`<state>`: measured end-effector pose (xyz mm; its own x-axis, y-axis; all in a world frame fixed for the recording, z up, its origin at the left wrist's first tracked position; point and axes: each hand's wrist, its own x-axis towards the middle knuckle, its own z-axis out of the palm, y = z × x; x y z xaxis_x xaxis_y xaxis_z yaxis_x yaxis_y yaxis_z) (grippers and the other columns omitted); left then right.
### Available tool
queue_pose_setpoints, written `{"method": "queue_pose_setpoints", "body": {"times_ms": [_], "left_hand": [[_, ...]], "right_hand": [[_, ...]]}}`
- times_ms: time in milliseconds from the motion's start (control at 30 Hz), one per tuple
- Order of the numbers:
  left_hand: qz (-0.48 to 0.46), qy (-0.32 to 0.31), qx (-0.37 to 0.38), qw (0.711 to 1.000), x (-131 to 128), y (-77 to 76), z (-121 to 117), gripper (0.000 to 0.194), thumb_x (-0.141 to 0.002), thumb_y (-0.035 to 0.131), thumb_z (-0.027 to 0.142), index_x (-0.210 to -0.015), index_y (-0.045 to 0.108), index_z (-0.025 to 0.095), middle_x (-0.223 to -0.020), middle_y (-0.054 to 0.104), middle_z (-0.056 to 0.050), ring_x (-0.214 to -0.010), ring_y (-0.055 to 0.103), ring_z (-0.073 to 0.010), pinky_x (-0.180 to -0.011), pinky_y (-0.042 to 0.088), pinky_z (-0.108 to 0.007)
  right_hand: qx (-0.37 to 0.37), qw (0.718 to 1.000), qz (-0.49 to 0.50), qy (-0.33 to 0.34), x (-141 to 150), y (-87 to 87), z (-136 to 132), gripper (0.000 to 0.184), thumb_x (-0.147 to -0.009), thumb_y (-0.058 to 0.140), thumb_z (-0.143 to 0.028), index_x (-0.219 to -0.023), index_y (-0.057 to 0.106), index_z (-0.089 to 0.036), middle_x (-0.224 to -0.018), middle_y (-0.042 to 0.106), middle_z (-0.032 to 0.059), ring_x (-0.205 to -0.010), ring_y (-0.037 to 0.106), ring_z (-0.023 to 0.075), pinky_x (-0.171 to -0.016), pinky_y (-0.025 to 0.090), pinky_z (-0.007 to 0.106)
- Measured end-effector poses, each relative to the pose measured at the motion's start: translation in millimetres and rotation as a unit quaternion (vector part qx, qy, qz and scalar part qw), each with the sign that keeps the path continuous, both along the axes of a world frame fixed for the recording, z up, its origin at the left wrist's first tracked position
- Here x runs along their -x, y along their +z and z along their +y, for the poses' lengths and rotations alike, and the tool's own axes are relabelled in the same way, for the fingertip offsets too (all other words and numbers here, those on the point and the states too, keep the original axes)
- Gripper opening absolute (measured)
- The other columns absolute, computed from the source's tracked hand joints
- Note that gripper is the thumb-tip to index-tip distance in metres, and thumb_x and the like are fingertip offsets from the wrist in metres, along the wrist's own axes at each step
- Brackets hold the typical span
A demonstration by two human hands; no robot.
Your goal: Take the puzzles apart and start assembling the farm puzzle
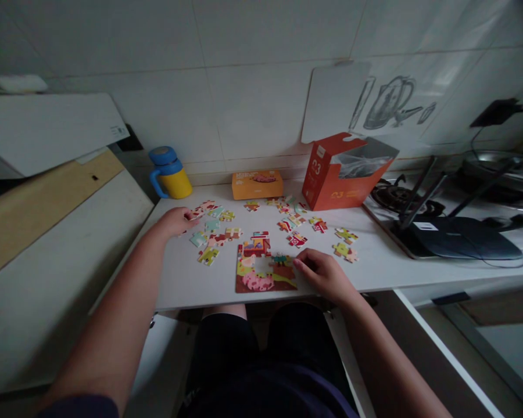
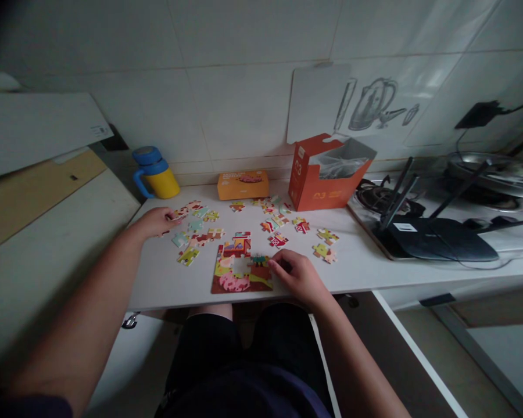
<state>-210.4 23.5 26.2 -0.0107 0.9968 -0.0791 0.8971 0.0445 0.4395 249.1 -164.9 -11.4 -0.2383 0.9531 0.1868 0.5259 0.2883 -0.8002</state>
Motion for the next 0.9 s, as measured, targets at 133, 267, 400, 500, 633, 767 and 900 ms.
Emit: {"method": "queue_pose_setpoints", "body": {"times_ms": [133,267,400,500,633,767,900], "left_hand": [[-0.189,0.009,-0.106,0.976,-40.5,2.1,-45.6,0.05,-0.068,0.078,0.064,-0.087,0.057,0.022,-0.071,0.064,0.001,-0.069,0.06,-0.0187,-0.06,0.04,-0.026],[-0.411,-0.014,-0.086,0.907,-93.4,7.9,-105.5,0.069,-0.076,0.082,0.053,-0.133,0.057,0.023,-0.092,0.073,-0.001,-0.081,0.068,-0.0183,-0.073,0.052,-0.029],[-0.471,-0.042,-0.074,0.878,-128.7,3.1,-153.7,0.045,-0.087,0.078,0.042,-0.127,0.07,0.022,-0.114,0.075,-0.007,-0.105,0.069,-0.0198,-0.094,0.053,-0.032],[-0.518,-0.02,-0.065,0.853,-143.5,-8.7,-173.1,0.028,-0.084,0.082,0.036,-0.105,0.073,0.02,-0.106,0.074,-0.005,-0.101,0.068,-0.0176,-0.092,0.054,-0.029],[-0.616,0.018,-0.027,0.787,-166.5,-19.1,-185.3,0.029,-0.081,0.086,0.033,-0.094,0.064,0.02,-0.088,0.069,0.0,-0.081,0.065,-0.0124,-0.078,0.054,-0.025],[-0.662,-0.014,0.038,0.749,-194.8,-19.5,-190.6,0.035,-0.081,0.087,0.035,-0.101,0.063,0.02,-0.103,0.074,-0.004,-0.095,0.071,-0.0167,-0.088,0.059,-0.031],[-0.564,-0.078,0.0,0.822,-206.1,-19.4,-191.1,0.029,-0.091,0.076,0.04,-0.113,0.065,0.024,-0.115,0.076,-0.008,-0.106,0.074,-0.0227,-0.096,0.059,-0.038]], "right_hand": [[-0.061,0.996,-0.042,-0.059,6.7,-1.7,8.6,0.026,-0.104,0.054,-0.038,-0.113,0.072,-0.022,-0.107,0.076,0.0063,-0.075,0.066,0.0173,-0.071,0.052,0.031],[-0.078,0.978,-0.179,-0.076,18.1,-2.0,19.3,0.031,-0.104,0.05,-0.029,-0.123,0.074,-0.023,-0.138,0.071,0.0099,-0.111,0.073,0.0269,-0.091,0.056,0.038],[-0.049,0.942,-0.285,-0.17,24.4,-2.6,21.8,0.035,-0.105,0.049,-0.033,-0.128,0.073,-0.02,-0.144,0.066,0.0164,-0.1,0.076,0.0304,-0.078,0.057,0.041],[-0.047,0.925,-0.295,-0.236,27.8,1.2,16.6,0.04,-0.104,0.05,-0.038,-0.128,0.071,-0.014,-0.144,0.062,0.0262,-0.092,0.076,0.034,-0.072,0.056,0.045],[-0.039,0.986,-0.11,-0.115,43.8,17.7,3.4,0.039,-0.105,0.053,-0.049,-0.126,0.07,-0.02,-0.135,0.068,0.018,-0.088,0.075,0.026,-0.077,0.059,0.04],[0.056,0.99,0.128,0.025,67.3,32.9,-1.4,0.04,-0.101,0.061,-0.057,-0.123,0.068,-0.024,-0.118,0.077,0.0102,-0.092,0.074,0.022,-0.073,0.06,0.032],[0.026,0.988,0.15,0.031,68.2,36.1,17.5,0.037,-0.099,0.064,-0.056,-0.112,0.072,-0.022,-0.105,0.079,0.0093,-0.091,0.073,0.0217,-0.075,0.058,0.032]]}}
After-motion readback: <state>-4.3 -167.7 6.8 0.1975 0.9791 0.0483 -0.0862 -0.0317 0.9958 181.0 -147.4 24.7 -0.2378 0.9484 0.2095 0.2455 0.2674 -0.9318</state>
